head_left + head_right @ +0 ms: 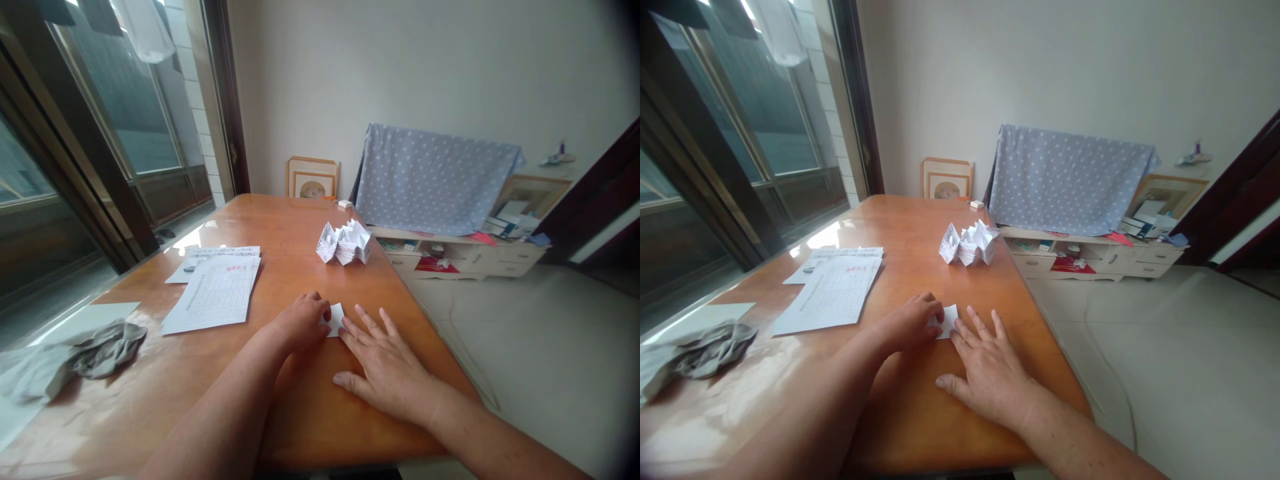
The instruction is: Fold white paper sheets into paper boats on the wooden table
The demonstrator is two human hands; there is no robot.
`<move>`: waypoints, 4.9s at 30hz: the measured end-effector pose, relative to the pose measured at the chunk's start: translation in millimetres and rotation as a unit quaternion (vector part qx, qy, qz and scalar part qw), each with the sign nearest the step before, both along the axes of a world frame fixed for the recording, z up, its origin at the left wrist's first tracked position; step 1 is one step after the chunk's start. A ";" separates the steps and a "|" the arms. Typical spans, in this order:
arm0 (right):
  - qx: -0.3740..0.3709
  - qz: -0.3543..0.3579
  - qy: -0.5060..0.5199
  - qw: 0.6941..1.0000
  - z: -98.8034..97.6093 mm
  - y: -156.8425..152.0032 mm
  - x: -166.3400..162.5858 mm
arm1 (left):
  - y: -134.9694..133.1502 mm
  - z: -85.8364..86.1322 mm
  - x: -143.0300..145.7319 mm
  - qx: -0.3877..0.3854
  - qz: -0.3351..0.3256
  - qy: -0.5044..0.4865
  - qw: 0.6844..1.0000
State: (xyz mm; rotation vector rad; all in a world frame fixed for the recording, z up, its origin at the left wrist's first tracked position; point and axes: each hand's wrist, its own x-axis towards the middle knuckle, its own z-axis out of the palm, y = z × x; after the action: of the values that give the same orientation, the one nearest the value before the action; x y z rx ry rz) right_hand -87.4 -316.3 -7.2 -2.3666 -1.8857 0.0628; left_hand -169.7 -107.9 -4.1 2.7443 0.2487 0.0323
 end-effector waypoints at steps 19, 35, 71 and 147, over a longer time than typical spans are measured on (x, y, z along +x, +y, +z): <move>0.031 -0.003 0.004 0.999 -7.2 14.3 -6.9 | 20.4 -6.3 -1.8 -0.117 -0.020 -0.012 0.993; 0.048 -0.014 -0.031 0.998 -7.8 38.3 -42.3 | 24.9 -2.9 -1.4 -0.147 -0.025 0.003 0.989; 0.242 -0.092 0.336 0.905 2.7 82.7 62.2 | 8.8 1.8 -7.1 -0.060 0.004 0.006 0.998; 0.240 -0.106 0.621 0.738 -17.0 73.8 97.3 | 4.9 8.3 2.7 -0.297 0.105 -0.066 0.947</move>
State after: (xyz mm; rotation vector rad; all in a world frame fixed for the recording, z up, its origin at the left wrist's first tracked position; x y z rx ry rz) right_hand 9.9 -242.5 -24.2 -1.4161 -0.7951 0.7934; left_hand -167.0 -103.0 4.2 2.0966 0.4340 0.1702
